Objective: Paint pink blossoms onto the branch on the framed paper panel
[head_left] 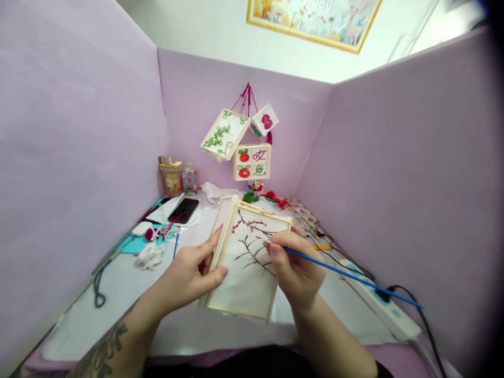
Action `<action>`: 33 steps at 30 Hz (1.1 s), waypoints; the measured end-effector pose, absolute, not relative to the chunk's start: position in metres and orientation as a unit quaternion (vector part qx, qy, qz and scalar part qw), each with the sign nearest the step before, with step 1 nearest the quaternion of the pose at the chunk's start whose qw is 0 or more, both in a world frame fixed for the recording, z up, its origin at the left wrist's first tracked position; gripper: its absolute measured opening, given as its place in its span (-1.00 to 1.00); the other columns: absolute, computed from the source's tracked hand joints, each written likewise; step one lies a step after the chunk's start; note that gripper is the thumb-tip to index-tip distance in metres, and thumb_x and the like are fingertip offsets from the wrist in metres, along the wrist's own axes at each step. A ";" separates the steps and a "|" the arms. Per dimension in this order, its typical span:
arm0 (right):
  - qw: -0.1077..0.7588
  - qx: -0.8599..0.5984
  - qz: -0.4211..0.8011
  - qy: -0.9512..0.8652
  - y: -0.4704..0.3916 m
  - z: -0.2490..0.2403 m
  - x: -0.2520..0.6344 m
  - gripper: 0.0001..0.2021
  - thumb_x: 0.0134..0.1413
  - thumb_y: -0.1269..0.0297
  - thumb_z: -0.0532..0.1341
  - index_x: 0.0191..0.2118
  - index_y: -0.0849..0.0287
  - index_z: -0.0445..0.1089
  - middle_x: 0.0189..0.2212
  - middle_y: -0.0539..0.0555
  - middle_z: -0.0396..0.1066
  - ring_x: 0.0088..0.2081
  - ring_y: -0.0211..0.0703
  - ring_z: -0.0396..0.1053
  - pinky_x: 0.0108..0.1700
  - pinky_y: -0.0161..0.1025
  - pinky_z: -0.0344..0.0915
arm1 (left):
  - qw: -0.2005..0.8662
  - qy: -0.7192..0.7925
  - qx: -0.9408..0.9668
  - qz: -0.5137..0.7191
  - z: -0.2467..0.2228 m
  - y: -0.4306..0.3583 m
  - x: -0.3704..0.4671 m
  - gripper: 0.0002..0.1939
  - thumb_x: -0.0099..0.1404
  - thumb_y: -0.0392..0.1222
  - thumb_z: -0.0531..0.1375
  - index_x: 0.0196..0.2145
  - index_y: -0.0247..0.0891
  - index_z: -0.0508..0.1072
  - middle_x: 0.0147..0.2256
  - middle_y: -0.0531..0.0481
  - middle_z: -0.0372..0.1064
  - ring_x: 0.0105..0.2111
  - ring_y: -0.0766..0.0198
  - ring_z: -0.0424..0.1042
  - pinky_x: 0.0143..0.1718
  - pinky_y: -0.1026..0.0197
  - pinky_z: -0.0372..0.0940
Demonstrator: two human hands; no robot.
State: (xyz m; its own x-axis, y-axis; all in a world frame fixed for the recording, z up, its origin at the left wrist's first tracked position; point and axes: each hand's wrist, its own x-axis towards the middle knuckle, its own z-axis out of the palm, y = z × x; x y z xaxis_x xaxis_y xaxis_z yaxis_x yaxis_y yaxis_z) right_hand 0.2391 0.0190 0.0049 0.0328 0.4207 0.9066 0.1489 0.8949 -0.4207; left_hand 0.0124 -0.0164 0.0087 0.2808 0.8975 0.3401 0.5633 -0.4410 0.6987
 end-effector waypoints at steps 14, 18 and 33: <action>0.643 -0.245 0.041 -0.725 0.015 0.004 0.239 -0.84 0.15 0.50 0.28 -0.24 0.09 0.51 -0.40 -0.01 0.54 -0.40 -0.23 0.47 -0.33 -0.25 0.40 | 0.228 0.458 0.777 0.366 0.007 -0.016 0.013 -0.21 0.30 -0.09 0.17 0.42 -0.27 0.07 -0.58 0.26 0.05 -0.60 0.40 0.13 -0.55 0.37 0.10; 0.641 -0.244 0.038 -0.727 0.015 0.004 0.239 -0.85 0.16 0.51 0.28 -0.24 0.10 0.50 -0.40 -0.01 0.54 -0.38 -0.22 0.49 -0.33 -0.26 0.40 | 0.221 0.455 0.779 0.370 0.006 -0.016 0.013 -0.22 0.30 -0.10 0.17 0.41 -0.28 0.08 -0.57 0.26 0.06 -0.59 0.41 0.13 -0.54 0.37 0.11; 0.627 -0.254 0.020 -0.736 0.017 0.006 0.238 -0.87 0.17 0.48 0.27 -0.24 0.09 0.48 -0.40 -0.01 0.55 -0.38 -0.23 0.50 -0.32 -0.28 0.40 | 0.228 0.453 0.777 0.373 0.005 -0.014 0.014 -0.20 0.28 -0.14 0.18 0.41 -0.34 0.08 -0.59 0.28 0.02 -0.61 0.43 0.11 -0.57 0.38 0.08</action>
